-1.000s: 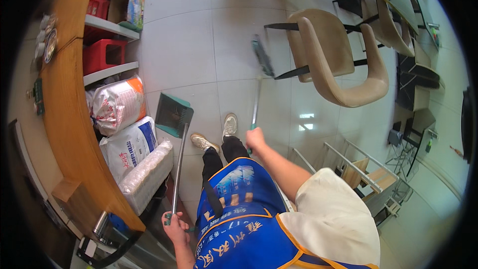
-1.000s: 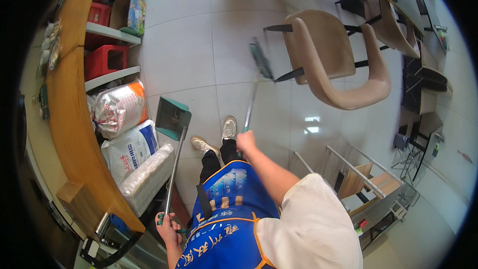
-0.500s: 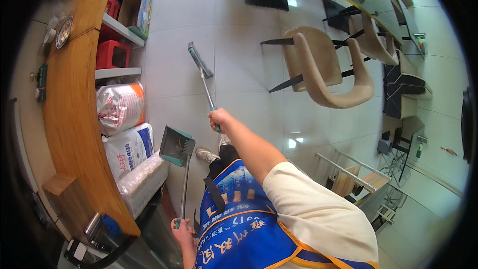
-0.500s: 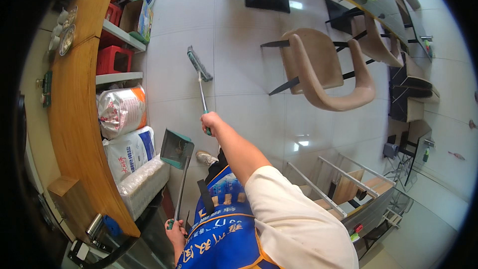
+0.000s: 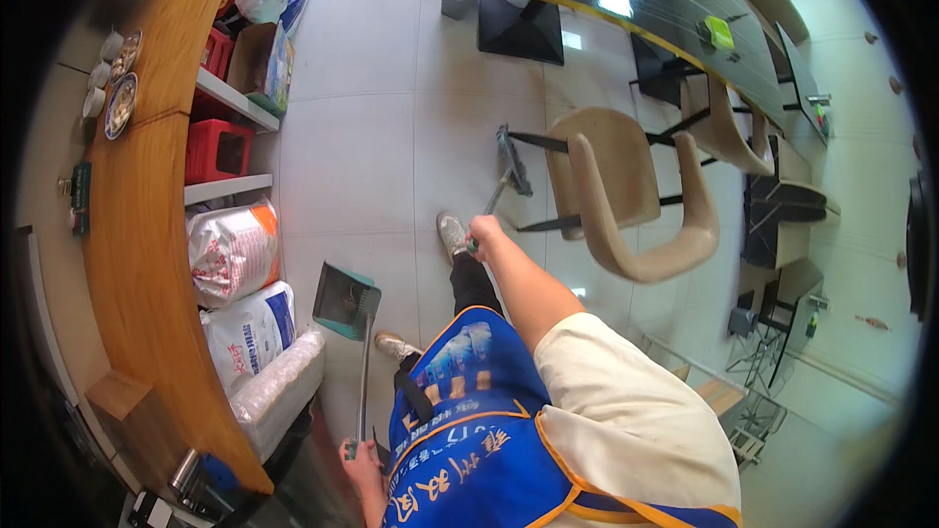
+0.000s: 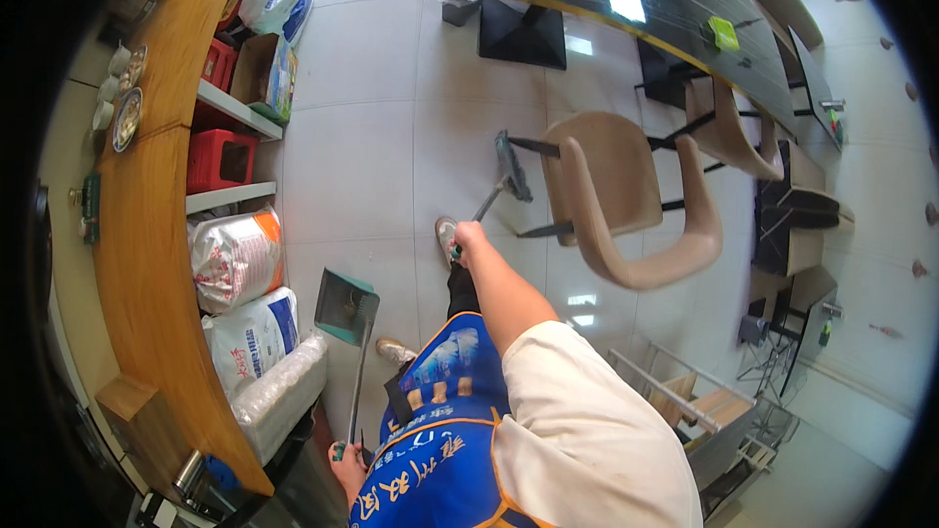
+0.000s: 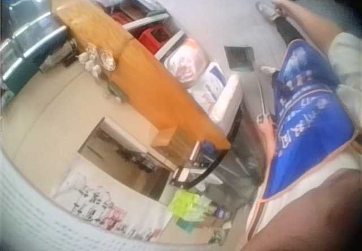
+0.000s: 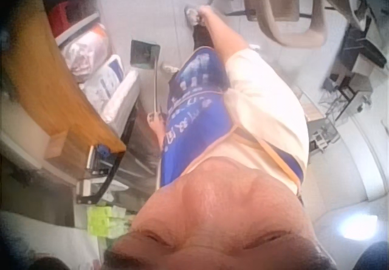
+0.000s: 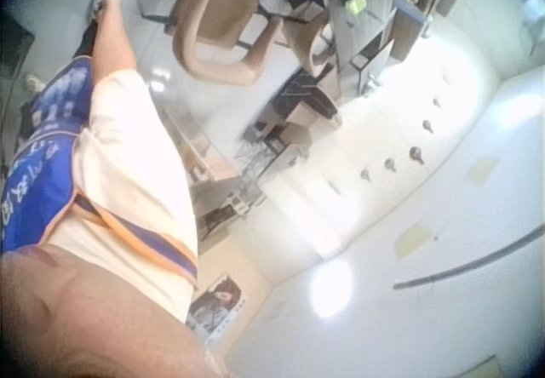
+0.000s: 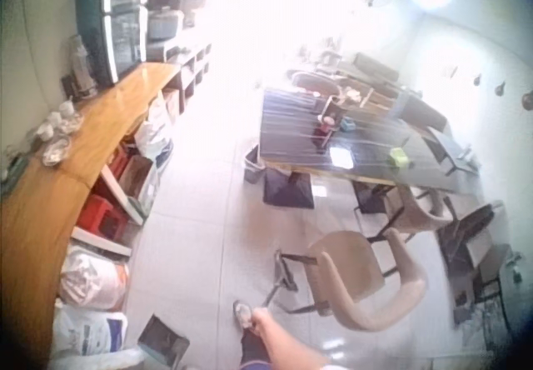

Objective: The person sweeps the tiled floor of a restaurant using a broom and dustpan. They move around tables and chairs, sweeping debris into the dustpan and continuing across the room.

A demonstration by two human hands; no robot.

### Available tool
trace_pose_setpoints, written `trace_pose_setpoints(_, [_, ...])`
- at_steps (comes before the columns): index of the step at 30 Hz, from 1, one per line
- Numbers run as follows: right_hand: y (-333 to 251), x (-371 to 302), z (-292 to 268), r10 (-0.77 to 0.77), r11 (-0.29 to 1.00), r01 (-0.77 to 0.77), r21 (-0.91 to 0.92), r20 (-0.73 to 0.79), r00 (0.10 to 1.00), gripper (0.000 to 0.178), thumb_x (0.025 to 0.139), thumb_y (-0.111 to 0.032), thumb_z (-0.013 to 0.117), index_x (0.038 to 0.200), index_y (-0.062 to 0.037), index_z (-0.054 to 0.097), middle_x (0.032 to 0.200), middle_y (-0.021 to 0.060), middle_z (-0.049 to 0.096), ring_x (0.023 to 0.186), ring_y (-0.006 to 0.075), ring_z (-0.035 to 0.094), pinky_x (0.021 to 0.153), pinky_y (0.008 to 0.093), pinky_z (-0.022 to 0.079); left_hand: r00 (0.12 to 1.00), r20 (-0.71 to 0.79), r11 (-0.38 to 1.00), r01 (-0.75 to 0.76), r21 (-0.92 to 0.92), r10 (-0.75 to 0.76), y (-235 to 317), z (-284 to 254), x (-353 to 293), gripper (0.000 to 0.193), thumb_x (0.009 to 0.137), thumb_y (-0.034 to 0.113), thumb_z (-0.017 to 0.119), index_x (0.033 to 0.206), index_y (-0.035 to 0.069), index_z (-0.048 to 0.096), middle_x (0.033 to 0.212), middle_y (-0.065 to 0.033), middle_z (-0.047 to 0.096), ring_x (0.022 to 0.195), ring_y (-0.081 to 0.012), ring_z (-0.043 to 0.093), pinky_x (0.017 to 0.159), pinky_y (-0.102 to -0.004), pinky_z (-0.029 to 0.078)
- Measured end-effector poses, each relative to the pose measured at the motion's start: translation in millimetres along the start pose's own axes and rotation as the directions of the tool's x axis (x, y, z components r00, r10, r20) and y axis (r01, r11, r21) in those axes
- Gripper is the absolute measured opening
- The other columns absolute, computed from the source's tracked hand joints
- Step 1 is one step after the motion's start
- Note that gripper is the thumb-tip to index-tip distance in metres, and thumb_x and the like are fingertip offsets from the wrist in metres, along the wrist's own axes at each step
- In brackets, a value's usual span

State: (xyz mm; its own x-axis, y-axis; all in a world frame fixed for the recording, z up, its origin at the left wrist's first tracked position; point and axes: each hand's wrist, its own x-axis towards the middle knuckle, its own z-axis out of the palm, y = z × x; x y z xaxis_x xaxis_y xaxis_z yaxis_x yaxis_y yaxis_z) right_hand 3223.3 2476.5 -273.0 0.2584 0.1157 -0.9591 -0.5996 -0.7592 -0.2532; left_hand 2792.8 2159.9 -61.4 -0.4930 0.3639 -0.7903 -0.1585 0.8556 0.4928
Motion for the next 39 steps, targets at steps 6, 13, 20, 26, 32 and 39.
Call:
trace_pose_setpoints(6, [-41.1,22.9,73.2,0.138,0.99,-0.131,-0.054,0.146,0.98,0.011,0.085,0.001,0.041,0.08,-0.0048,0.048,0.066,0.009,0.047,0.052,0.0178,0.047,0.044,0.0327,0.039,0.981,-0.132,0.982,0.12,-0.149,-0.14,50.2,111.4,-40.4,0.024,0.091,0.007,0.05,0.115,0.005,0.045,0.088,-0.0145,0.062,0.041,-0.0114,0.041,0.038,-0.0267,0.037])
trace_pose_setpoints(13, [-38.7,-21.0,148.7,0.253,0.935,-0.127,-0.33,0.371,0.894,0.013,0.088,-0.003,0.05,0.075,-0.0049,0.048,0.058,0.0062,0.045,0.046,0.0173,0.048,0.04,0.0334,0.042,0.954,-0.224,0.952,0.134,-0.274,-0.199,71.2,155.6,-93.3,0.025,0.092,0.011,0.051,0.115,0.003,0.045,0.089,-0.013,0.063,0.044,-0.0096,0.041,0.039,-0.0257,0.038])
trace_pose_setpoints(20, [-37.3,-52.7,125.6,0.062,0.83,0.126,-0.544,0.313,0.948,0.018,0.089,-0.012,0.049,0.073,-0.0024,0.049,0.062,0.0124,0.05,0.047,0.0256,0.052,0.042,0.0405,0.039,0.92,-0.287,0.824,0.064,-0.563,-0.267,26.9,155.5,-126.6,0.022,0.093,0.013,0.055,0.113,0.007,0.048,0.087,-0.0124,0.065,0.045,-0.0081,0.041,0.04,-0.0252,0.037])
trace_pose_setpoints(26, [28.0,-91.9,36.1,0.243,0.705,0.021,-0.709,0.269,0.932,0.025,0.092,-0.016,0.05,0.07,-0.0044,0.051,0.058,0.0118,0.05,0.047,0.0258,0.051,0.044,0.0419,0.041,0.891,-0.316,0.651,-0.033,-0.759,-0.324,-64.1,148.0,-145.4,0.023,0.094,0.013,0.055,0.115,0.008,0.049,0.089,-0.0128,0.066,0.045,-0.0089,0.041,0.04,-0.0262,0.037])
trace_pose_setpoints(32, [125.5,-141.8,-43.4,0.487,0.468,-0.022,-0.883,0.237,0.84,0.02,0.089,-0.011,0.054,0.071,-0.0031,0.053,0.058,0.011,0.052,0.044,0.0237,0.051,0.042,0.0368,0.043,0.847,-0.39,0.576,-0.126,-0.807,-0.362,-128.2,138.3,-189.4,0.026,0.094,0.013,0.054,0.118,0.008,0.047,0.092,-0.0126,0.065,0.045,-0.0111,0.04,0.041,-0.0308,0.038])
trace_pose_setpoints(39, [205.1,-95.8,-5.8,0.622,0.533,-0.313,-0.786,0.113,0.775,0.019,0.089,-0.003,0.054,0.071,-0.0024,0.053,0.062,0.0075,0.053,0.046,0.0182,0.05,0.041,0.0329,0.043,0.78,-0.447,0.642,-0.077,-0.763,-0.437,-148.3,118.5,-211.0,0.028,0.092,0.009,0.055,0.118,0.009,0.044,0.087,-0.0111,0.064,0.045,-0.0115,0.04,0.041,-0.0283,0.037])
